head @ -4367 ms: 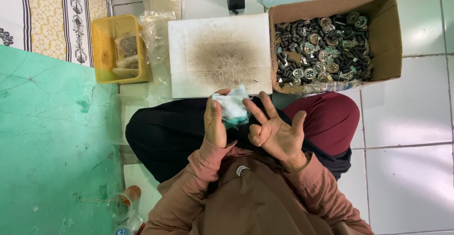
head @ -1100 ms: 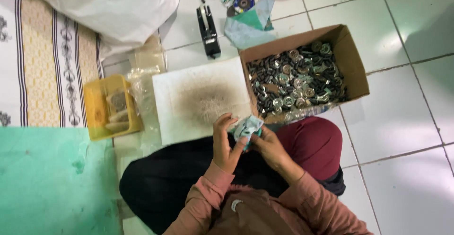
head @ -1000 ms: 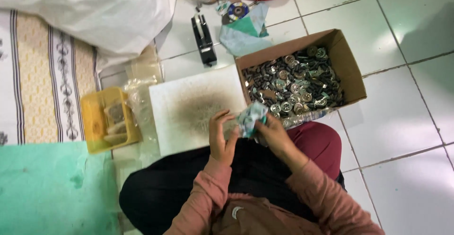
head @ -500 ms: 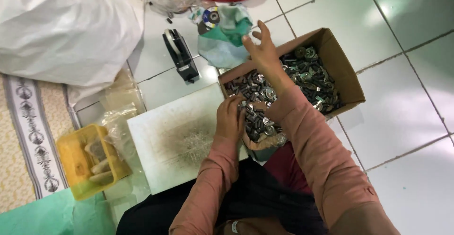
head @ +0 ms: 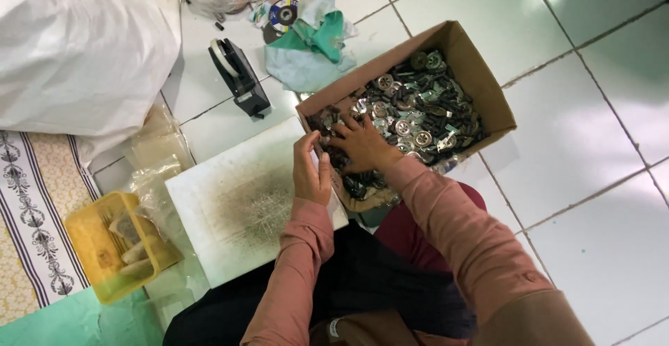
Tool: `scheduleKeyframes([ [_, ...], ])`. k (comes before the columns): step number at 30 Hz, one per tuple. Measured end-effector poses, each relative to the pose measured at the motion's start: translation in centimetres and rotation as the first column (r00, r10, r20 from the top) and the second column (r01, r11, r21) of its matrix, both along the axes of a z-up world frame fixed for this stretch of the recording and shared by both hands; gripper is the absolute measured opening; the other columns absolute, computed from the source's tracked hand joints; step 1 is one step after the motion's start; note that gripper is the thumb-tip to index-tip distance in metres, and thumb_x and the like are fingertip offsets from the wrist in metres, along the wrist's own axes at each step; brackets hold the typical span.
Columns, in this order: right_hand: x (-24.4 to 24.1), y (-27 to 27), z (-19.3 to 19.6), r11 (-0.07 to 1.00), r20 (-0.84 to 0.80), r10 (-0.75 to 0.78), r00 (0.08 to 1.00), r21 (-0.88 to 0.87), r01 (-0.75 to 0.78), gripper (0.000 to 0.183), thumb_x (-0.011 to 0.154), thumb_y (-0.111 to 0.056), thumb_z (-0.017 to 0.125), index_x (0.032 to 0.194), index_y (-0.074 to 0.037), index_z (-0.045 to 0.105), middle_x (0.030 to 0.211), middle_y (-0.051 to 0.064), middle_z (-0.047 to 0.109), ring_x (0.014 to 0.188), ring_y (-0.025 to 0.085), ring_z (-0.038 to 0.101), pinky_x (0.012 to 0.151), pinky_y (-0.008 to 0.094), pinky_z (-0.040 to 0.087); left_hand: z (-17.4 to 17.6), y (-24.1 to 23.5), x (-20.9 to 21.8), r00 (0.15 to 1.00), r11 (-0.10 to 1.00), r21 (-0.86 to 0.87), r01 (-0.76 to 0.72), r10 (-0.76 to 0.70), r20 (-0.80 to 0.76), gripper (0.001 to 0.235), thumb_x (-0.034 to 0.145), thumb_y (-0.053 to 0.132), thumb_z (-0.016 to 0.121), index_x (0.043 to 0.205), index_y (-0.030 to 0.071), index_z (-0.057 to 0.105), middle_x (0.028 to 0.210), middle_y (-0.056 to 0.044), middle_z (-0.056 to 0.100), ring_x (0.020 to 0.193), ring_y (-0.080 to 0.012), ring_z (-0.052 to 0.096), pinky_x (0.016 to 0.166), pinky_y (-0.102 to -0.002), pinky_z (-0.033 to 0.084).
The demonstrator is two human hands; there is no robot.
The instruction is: The person sits on the floor and sorts small metal parts from a cardboard box onto a white board. They handle the parts by hand, arranging them in rows and occasionally wiping the board with a cloth. The person continues to pick and place parts throughout the clip.
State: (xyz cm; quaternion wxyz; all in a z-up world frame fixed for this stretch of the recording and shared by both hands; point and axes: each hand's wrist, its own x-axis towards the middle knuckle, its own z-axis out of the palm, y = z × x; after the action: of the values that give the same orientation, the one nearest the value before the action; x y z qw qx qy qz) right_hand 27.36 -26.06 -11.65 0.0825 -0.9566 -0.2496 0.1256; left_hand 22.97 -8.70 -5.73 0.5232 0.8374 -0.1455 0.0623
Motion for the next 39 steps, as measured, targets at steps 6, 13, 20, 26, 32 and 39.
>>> scheduleKeyframes([
  [6,-1.9,-5.6,-0.9,0.980,-0.133,0.150,0.980,-0.111,-0.165,0.066,0.069,-0.062,0.083,0.127,-0.035,0.066,0.141,-0.001,0.054,0.136,0.031,0.045,0.109,0.064,0.041,1.1,-0.9,-0.4,1.000,0.992,0.129,-0.015,0.012,0.025,0.041,0.109,0.034,0.042,0.146,0.015,0.040,0.138,-0.008,0.046,0.129,-0.0304,0.052,0.111,-0.051,0.046],
  [13,-2.4,-12.1,4.2,0.809,-0.256,-0.443,0.859,0.298,0.506,0.031,0.087,-0.029,0.083,0.113,-0.014,0.075,0.118,0.013,0.067,0.119,0.040,0.063,0.090,0.051,0.060,-1.1,-2.3,0.1,0.966,0.919,0.393,0.020,-0.120,0.229,0.036,0.105,0.036,0.050,0.136,0.018,0.051,0.130,-0.004,0.051,0.122,-0.0267,0.055,0.101,-0.048,0.048],
  [20,-1.0,-15.2,-1.8,0.666,-0.003,-0.721,0.693,0.271,0.694,0.044,0.095,-0.023,0.073,0.137,-0.016,0.062,0.127,0.009,0.054,0.120,0.035,0.054,0.081,0.049,0.060,-2.1,-8.1,-0.1,0.932,0.714,0.658,0.239,-0.358,0.050,0.034,0.102,0.030,0.059,0.135,0.024,0.053,0.127,-0.003,0.049,0.120,-0.0265,0.054,0.107,-0.051,0.042],
  [26,0.6,-13.7,-0.9,0.646,-0.222,-0.754,0.618,-0.084,0.759,0.070,0.096,-0.026,0.066,0.160,-0.021,0.037,0.162,0.019,0.026,0.150,0.044,0.018,0.111,0.071,0.033,-4.0,-6.5,2.6,0.953,0.823,0.481,0.301,-0.245,-0.177,0.035,0.107,0.032,0.053,0.140,0.019,0.053,0.132,-0.010,0.052,0.131,-0.0302,0.053,0.111,-0.051,0.044],
  [32,-1.1,-7.9,3.6,0.837,-0.372,-0.474,0.798,0.092,0.540,0.054,0.091,-0.004,0.059,0.142,-0.023,0.057,0.143,0.015,0.047,0.138,0.046,0.043,0.093,0.063,0.054,-0.3,-7.5,2.8,0.939,0.945,0.186,0.267,-0.212,-0.272,0.042,0.112,0.029,0.040,0.151,0.015,0.041,0.142,-0.015,0.045,0.133,-0.0404,0.049,0.103,-0.059,0.048],
  [39,-2.4,-11.7,4.6,0.879,-0.542,-0.267,0.797,0.203,0.432,0.018,0.082,-0.023,0.076,0.097,-0.019,0.084,0.113,0.017,0.073,0.111,0.047,0.067,0.093,0.059,0.056,-1.9,-8.0,3.0,0.930,0.785,0.500,0.365,-0.285,-0.231,0.054,0.104,0.010,0.054,0.155,0.015,0.037,0.150,-0.014,0.043,0.144,-0.0387,0.038,0.112,-0.056,0.044],
])
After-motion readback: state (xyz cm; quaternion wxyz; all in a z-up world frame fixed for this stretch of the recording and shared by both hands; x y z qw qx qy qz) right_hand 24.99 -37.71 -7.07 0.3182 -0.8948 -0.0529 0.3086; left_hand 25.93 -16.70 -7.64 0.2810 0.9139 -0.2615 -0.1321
